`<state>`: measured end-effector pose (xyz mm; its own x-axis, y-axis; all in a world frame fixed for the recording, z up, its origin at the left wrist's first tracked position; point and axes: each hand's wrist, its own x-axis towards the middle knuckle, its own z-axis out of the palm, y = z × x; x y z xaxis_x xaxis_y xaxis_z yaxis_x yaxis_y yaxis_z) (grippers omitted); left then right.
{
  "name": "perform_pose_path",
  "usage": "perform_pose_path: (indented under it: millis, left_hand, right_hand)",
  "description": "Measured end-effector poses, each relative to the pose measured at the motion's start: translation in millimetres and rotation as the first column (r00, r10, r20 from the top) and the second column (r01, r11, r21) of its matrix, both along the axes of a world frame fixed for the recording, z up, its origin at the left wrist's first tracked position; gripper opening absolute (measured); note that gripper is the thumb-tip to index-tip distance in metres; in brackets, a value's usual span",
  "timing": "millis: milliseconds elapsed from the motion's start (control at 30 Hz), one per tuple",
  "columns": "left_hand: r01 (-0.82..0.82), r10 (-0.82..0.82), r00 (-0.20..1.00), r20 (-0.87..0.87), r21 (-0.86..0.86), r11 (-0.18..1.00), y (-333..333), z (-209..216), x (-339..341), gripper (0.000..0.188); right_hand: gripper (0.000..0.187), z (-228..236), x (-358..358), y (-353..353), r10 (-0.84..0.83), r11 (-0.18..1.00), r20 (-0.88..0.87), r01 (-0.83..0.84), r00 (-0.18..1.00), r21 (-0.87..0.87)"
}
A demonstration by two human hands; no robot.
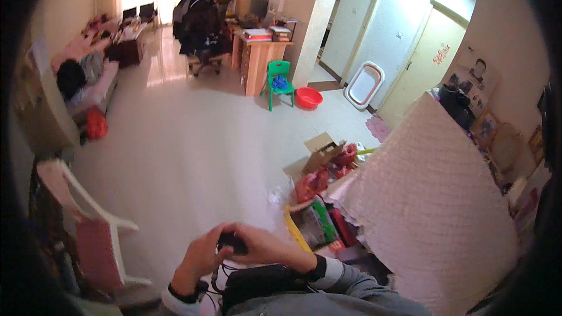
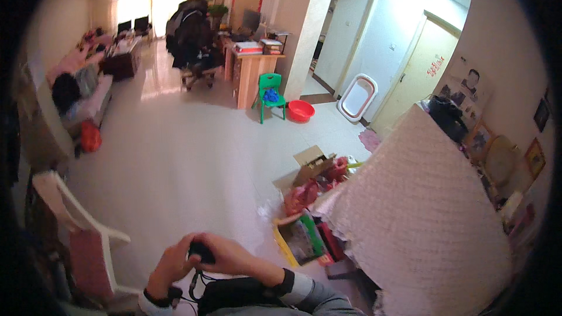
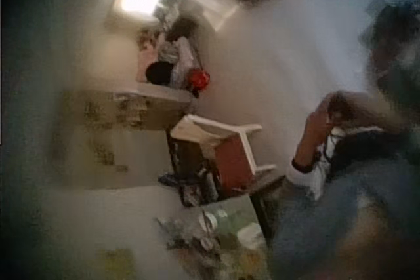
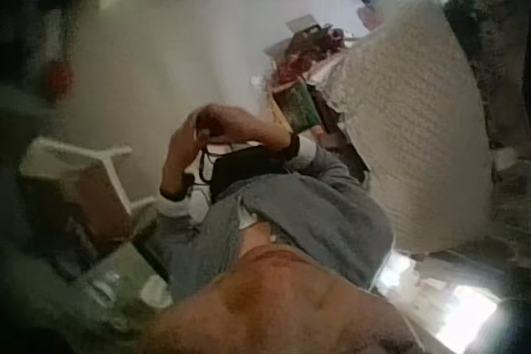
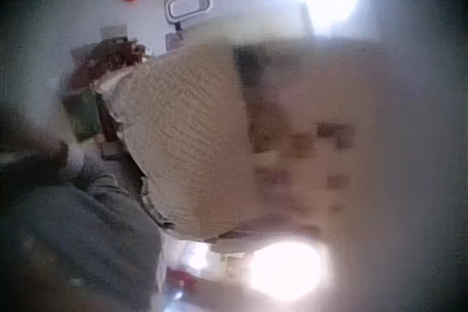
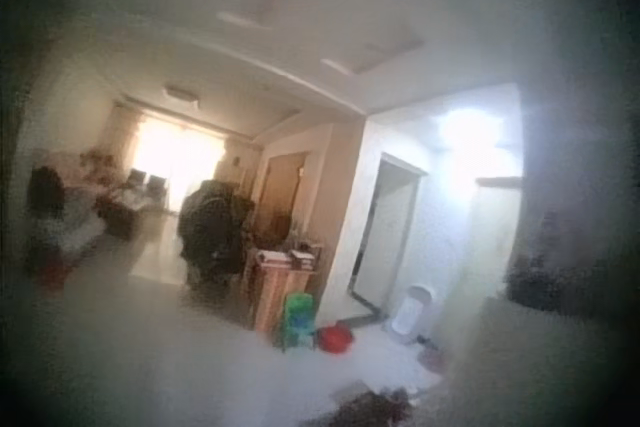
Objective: The person walks from the living room to the kitchen, unpacks a bag of lettuce, and then washes a bowl of grapes under running water. The person picks up individual grapes, rinses them, and places them back in the bowl.
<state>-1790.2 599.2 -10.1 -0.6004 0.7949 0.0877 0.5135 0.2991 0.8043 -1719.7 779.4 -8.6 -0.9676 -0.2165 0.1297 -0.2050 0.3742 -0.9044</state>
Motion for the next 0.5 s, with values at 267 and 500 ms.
perform_pose_path:
  millis: [267,500]
  left_hand:
    - [-0.393,0.403,0.910,0.099,-0.107,0.913,-25.7,39.9,-149.8,0.071]
    - [-0.523,0.534,0.839,0.104,-0.117,0.844,-54.7,29.0,-295.5,0.067]
  right_hand:
    - [0.056,30.6,-240.9,-2.3,0.483,0.875,0.094,-0.480,0.870,-0.052]
    - [0.058,42.4,-429.9,-27.2,0.660,0.723,0.189,-0.683,0.727,0.102]
